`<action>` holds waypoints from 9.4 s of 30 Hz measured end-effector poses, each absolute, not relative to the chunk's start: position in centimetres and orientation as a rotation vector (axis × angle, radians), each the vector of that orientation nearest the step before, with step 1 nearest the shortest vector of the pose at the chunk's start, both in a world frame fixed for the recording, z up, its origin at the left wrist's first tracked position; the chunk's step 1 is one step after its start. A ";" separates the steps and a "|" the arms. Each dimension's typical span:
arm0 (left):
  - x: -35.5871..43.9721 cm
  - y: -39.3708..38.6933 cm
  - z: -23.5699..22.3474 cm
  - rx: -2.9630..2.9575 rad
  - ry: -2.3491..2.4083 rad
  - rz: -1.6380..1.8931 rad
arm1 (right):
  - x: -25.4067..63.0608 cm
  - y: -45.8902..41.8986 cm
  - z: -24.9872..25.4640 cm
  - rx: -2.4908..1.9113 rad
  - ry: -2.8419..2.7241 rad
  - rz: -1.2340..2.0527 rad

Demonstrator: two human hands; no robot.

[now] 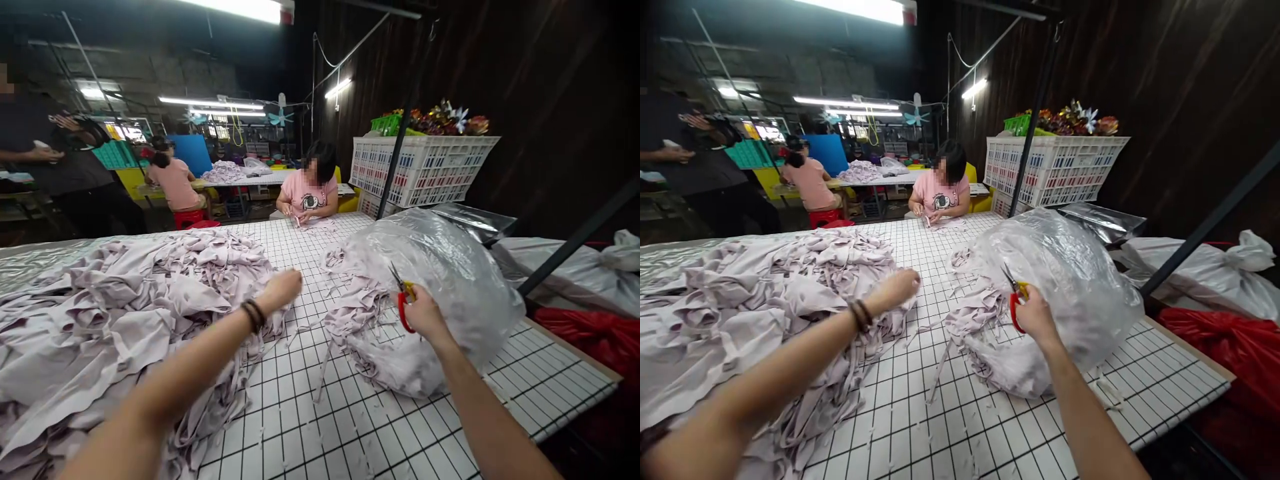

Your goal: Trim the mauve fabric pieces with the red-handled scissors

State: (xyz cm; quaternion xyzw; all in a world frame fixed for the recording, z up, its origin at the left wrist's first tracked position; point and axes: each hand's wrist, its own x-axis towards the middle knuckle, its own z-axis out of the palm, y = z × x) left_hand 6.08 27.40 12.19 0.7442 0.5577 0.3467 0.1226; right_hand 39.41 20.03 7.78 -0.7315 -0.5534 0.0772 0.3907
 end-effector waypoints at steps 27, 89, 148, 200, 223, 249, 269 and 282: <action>0.2 3.2 2.5 0.865 1.004 0.683 | 20.7 9.3 2.6 -1.191 -1.987 1.213; 1.0 2.7 3.0 1.344 0.884 1.103 | 20.6 3.1 7.0 -1.651 -2.284 0.503; -6.1 -1.0 4.4 1.442 2.052 1.133 | 19.7 7.9 -0.3 -1.497 -2.079 1.081; 2.1 0.4 1.6 1.207 1.022 1.223 | 20.7 2.6 5.9 -1.504 -2.287 0.791; 1.7 0.2 0.8 1.108 0.991 1.090 | 20.9 2.8 5.6 -1.511 -2.396 0.625; -3.4 2.9 -1.1 1.904 1.851 0.663 | 21.7 11.1 0.3 -2.116 -1.879 0.483; -9.8 13.0 11.3 2.229 2.078 0.728 | 19.7 13.4 -2.4 -2.095 -1.654 0.394; 0.8 8.6 -0.7 0.584 0.938 0.457 | 12.7 -0.2 1.4 -1.272 -1.903 1.025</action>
